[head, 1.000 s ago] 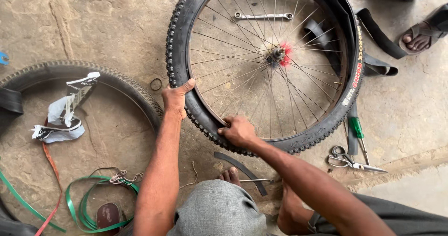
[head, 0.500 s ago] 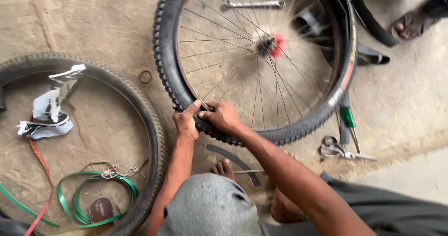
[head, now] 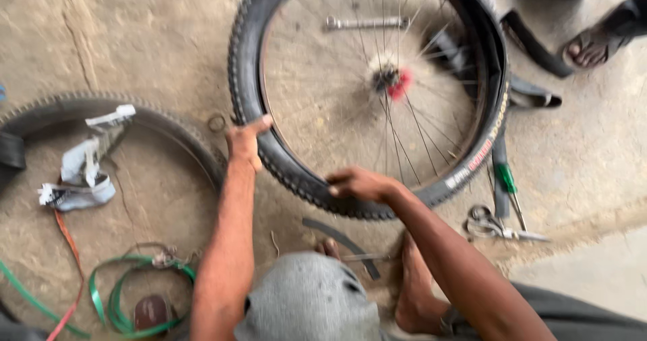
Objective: The person is repairing a bicycle tire by inserting a new inner tube into the tire and rim. They carefully tuck the tube into the tire and then work to seat the tire bead onto the rim by hand.
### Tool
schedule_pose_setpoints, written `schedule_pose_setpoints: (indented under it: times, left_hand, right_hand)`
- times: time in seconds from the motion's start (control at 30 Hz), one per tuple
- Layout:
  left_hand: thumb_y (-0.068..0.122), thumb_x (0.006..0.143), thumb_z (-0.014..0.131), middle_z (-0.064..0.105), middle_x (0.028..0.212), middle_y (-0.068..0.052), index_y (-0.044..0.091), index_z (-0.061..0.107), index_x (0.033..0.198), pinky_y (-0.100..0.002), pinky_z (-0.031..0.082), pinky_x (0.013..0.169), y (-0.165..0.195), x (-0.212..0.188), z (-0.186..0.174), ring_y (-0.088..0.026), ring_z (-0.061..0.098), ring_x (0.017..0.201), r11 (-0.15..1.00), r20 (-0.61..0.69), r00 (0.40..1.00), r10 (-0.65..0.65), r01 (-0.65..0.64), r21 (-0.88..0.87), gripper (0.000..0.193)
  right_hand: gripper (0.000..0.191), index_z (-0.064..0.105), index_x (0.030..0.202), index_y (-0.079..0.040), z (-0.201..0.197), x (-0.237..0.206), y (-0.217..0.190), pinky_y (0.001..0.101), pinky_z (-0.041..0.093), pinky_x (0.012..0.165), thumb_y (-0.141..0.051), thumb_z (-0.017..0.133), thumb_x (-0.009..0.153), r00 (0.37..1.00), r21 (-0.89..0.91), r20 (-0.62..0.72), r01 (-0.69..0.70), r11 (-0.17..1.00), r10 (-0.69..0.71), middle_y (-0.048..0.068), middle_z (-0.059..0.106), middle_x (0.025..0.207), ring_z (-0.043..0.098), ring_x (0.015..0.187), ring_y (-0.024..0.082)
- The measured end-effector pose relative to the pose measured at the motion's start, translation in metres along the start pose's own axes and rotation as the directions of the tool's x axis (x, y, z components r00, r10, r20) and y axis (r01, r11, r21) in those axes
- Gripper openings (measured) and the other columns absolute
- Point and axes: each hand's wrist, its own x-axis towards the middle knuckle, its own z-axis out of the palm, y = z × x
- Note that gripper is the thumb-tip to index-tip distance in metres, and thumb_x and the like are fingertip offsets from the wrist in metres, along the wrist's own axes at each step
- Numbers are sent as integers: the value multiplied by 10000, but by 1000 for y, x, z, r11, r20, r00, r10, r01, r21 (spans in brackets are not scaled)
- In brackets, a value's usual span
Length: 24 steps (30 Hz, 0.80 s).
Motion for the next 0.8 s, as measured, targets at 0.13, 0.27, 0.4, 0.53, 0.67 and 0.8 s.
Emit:
schedule_pose_setpoints:
  times: [0.13,0.27,0.4,0.53,0.67,0.8]
  left_hand:
    - [69,620,871,756,959,-134,-71,727,1036,-420,633,751,3,1,1,-265,745,781,996,70,995,66,-62,-58,462]
    - [109,654,900,748,968,-155,-80,726,1036,-448,617,771,2,9,-3,-293,734,787,996,104,995,4,5,-91,460]
    - [174,607,912,757,1097,-203,-38,720,1072,-509,505,974,-1,24,-6,-311,713,1022,999,99,994,-44,44,1,546]
    - [251,577,915,727,1216,-218,-36,723,1102,-624,297,1153,-6,33,-11,-350,594,1267,994,89,993,-72,64,93,629]
    - [258,560,937,718,1161,-199,-22,689,1161,-615,423,1115,-13,38,-15,-361,626,1203,998,131,989,-67,64,25,708]
    - [254,596,943,710,1160,-164,-29,671,1209,-540,491,1016,-15,44,-16,-331,645,1124,998,190,981,-42,50,-35,728]
  right_hand:
    - [412,758,1233,-53,13,21,-17,376,535,991,-231,744,862,991,-107,-129,-56,993,42,126,802,1155,723,1066,227]
    - [475,762,1217,-121,20,3,-40,369,581,966,-307,784,781,941,-67,-325,-123,990,95,91,792,1161,756,1009,219]
    - [618,663,1339,-210,13,-1,-61,428,541,981,-557,721,831,942,-583,-319,-285,761,108,76,715,1260,656,1139,254]
    - [750,524,1471,-168,-12,23,-65,460,482,1056,-604,654,875,990,-644,-98,-144,752,105,108,650,1348,632,1231,307]
    - [699,503,1515,-149,-27,40,-45,420,511,1107,-569,532,958,983,-521,20,-145,841,181,124,694,1364,679,1276,285]
    - [659,429,1556,-176,-16,43,-18,487,370,1173,-512,428,990,977,-406,187,-22,913,106,100,511,1548,507,1401,288]
